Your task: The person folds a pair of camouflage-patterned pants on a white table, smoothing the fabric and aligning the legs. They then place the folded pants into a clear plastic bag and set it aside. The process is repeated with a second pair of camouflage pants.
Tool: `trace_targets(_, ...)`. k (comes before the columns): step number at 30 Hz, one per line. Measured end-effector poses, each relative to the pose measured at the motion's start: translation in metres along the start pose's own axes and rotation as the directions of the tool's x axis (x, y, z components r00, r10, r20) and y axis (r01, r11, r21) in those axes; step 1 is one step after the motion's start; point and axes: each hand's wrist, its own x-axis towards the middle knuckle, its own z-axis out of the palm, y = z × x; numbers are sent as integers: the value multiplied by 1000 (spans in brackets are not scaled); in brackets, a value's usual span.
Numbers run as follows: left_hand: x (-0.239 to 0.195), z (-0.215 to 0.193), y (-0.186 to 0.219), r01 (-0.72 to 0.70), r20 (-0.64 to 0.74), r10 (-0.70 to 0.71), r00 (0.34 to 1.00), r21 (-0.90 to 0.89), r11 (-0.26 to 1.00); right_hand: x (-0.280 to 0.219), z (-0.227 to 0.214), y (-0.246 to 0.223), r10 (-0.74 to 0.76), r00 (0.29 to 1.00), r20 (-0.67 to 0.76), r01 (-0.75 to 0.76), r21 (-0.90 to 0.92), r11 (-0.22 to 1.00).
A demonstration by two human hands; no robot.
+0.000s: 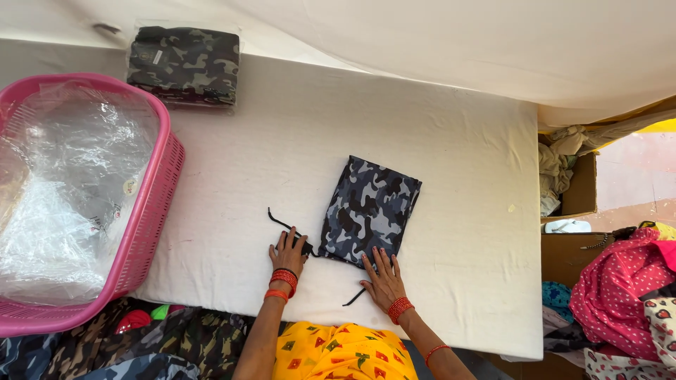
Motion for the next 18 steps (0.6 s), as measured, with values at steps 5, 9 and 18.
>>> trace_targets(5,-7,-5,3,-11,299,-80,951,293,956,-2,0,3,-46,999,-8,45,-79,996)
trace_targets(9,-34,-11,13,197,414,-220,883,98,976,0,-9,-6,-5,1000,19,5,-17,1000)
trace_targets(18,-47,77,-13,33,156,130,979,-754,656,25,-22,-52,-206,971,-126,237,344,909)
